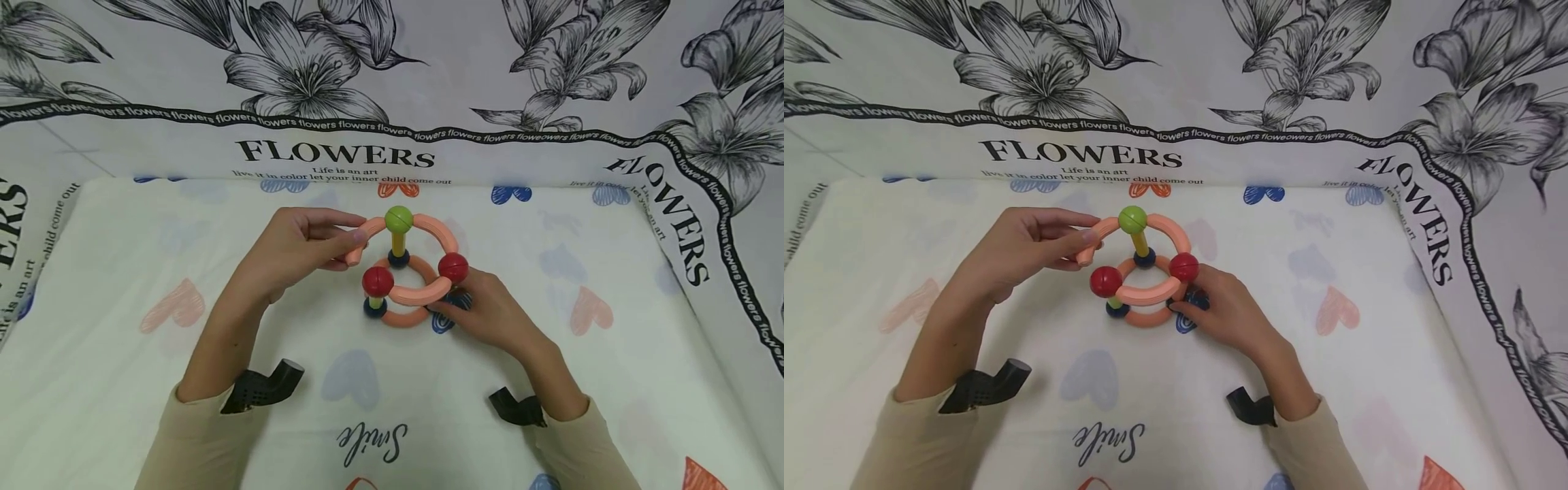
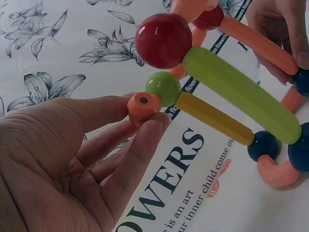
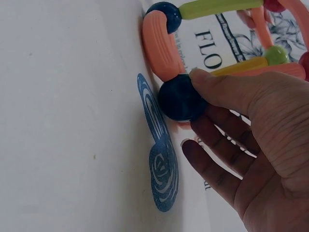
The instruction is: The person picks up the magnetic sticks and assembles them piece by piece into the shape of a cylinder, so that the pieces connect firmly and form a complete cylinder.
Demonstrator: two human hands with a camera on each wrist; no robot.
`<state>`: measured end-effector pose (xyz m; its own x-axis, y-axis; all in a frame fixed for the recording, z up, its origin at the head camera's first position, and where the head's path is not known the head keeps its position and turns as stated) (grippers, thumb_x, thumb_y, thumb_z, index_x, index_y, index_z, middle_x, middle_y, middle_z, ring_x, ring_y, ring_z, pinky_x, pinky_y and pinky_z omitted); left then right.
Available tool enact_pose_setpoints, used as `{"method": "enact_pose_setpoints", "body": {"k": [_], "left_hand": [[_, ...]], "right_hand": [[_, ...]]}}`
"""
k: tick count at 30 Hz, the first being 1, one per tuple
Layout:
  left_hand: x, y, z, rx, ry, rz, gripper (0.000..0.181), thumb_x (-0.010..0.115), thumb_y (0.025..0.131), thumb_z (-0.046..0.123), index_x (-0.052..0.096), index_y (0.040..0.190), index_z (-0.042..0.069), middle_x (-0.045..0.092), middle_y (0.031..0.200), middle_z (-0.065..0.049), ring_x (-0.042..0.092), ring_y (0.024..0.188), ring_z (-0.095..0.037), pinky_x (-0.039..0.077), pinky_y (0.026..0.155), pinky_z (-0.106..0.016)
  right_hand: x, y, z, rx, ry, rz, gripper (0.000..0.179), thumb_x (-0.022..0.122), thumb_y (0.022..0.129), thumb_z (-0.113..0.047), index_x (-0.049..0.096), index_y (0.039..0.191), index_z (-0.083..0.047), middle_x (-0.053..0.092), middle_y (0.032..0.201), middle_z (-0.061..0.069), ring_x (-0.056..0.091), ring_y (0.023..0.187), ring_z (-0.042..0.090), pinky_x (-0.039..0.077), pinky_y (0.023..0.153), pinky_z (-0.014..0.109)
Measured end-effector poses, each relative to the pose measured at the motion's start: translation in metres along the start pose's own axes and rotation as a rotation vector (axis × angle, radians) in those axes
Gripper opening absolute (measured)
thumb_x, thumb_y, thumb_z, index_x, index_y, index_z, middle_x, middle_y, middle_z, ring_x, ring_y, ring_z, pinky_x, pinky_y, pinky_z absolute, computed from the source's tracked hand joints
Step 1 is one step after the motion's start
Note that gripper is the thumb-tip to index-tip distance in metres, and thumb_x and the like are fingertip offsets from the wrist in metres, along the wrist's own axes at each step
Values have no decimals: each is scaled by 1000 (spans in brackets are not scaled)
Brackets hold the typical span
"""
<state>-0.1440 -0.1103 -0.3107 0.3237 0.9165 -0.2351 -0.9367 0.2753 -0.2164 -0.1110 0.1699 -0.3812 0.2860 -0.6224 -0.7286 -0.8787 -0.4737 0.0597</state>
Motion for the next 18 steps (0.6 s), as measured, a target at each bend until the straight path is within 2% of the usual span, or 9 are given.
{"method": "enact_pose_setpoints", "body": {"k": [11, 18], "left_hand": [[1, 0, -1, 1, -29, -26, 35, 70, 104, 25, 72, 132, 6, 81, 105, -12, 80, 84, -17, 66, 80, -37], [3, 1, -1, -13, -16, -39, 34, 72, 102, 24, 71, 133, 8, 82, 106, -13, 80, 81, -17, 66, 78, -34]], "right_hand": [[0, -1, -1, 7, -1, -1, 32, 84, 91, -17, 70, 120, -15, 79, 111, 1, 76, 105, 21, 61, 96, 47], [0, -1, -1, 15, -5, 3, 32, 84, 91, -17, 70, 119, -15, 79, 108, 1, 76, 106, 21, 61, 96, 48]]}}
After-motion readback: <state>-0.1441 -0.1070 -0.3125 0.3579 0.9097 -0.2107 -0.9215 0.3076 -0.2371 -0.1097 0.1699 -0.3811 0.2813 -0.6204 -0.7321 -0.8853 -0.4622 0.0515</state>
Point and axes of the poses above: each hand's wrist, its own y-axis towards the middle knuckle, its own x-axis out of the palm, z = x × y, the point moved 4 cm from there along y, towards the middle knuckle
